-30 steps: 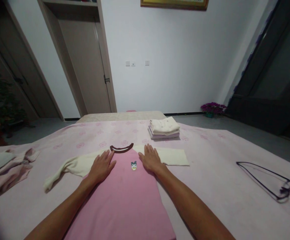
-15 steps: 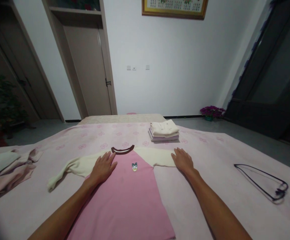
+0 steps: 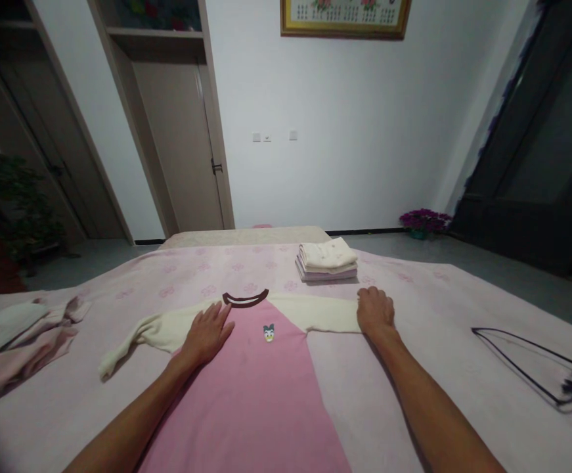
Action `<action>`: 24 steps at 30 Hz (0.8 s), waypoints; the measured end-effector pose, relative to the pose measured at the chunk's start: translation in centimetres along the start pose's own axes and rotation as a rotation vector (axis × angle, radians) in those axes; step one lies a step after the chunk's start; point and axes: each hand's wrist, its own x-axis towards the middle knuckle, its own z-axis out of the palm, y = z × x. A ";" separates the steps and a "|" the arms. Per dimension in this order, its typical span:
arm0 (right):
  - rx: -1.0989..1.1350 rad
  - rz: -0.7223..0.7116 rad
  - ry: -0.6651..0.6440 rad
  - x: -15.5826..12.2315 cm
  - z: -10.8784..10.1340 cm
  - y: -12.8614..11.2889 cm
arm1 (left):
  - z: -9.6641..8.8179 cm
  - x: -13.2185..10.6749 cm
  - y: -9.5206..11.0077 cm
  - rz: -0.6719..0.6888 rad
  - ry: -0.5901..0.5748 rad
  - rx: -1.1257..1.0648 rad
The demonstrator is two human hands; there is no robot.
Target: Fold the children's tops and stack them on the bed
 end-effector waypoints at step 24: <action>0.305 -0.473 -0.216 -8.8 -2.8 -18.0 | -2.9 -2.2 -2.0 -0.094 0.302 -0.274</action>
